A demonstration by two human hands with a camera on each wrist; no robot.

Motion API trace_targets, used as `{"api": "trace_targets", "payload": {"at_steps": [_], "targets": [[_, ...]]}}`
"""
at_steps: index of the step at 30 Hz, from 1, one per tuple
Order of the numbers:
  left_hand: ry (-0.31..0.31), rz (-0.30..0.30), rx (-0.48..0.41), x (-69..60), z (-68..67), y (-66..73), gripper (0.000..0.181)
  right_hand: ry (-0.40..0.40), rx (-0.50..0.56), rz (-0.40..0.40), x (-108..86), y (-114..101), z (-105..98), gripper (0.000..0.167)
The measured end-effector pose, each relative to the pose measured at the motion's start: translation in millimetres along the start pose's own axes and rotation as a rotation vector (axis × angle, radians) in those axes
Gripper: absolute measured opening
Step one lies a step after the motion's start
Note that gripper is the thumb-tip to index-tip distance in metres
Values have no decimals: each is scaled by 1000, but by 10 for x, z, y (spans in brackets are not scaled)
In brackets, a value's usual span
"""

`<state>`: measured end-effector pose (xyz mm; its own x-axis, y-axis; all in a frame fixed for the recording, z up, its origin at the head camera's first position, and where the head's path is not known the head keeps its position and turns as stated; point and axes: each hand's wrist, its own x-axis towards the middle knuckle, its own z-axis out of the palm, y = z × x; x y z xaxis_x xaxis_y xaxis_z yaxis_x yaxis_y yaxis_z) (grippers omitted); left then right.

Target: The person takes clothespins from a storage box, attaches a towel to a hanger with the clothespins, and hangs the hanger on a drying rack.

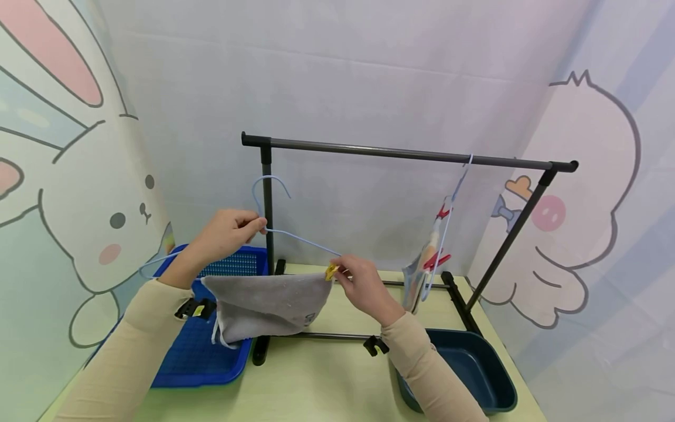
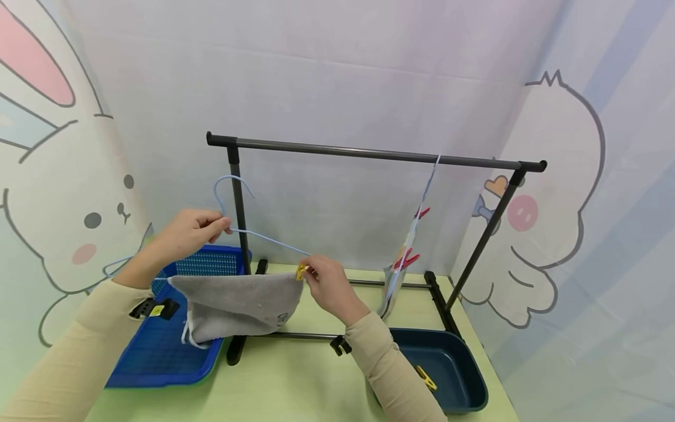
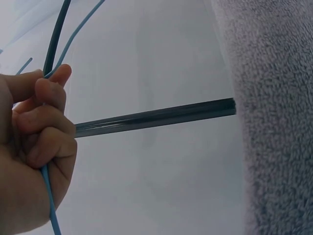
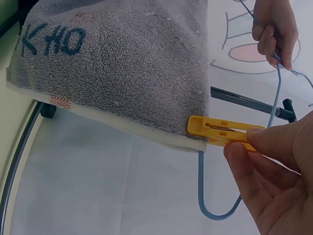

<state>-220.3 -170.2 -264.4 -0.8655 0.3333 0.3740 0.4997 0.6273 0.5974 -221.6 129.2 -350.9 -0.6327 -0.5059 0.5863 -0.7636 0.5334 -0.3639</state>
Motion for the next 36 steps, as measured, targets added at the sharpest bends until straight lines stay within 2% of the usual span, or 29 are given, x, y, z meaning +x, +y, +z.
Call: {"api": "trace_targets", "payload": {"at_steps": [7, 15, 18, 26, 30, 36], "targets": [[3, -13, -21, -4, -12, 1, 34, 22, -5, 38, -1, 4, 24, 35], [31, -14, -40, -1, -43, 27, 35, 49, 4, 31, -44, -3, 15, 56], [38, -8, -28, 1, -46, 36, 35, 64, -13, 39, -89, -16, -7, 60], [40, -16, -17, -3, -51, 38, 35, 97, -89, -21, -262, -43, -106, 42], [38, -28, -20, 2, -56, 38, 34, 71, -144, -47, -343, -33, -152, 38], [41, -38, -13, 9, -59, 31, 35, -13, -194, -60, -491, -11, -178, 33]]}}
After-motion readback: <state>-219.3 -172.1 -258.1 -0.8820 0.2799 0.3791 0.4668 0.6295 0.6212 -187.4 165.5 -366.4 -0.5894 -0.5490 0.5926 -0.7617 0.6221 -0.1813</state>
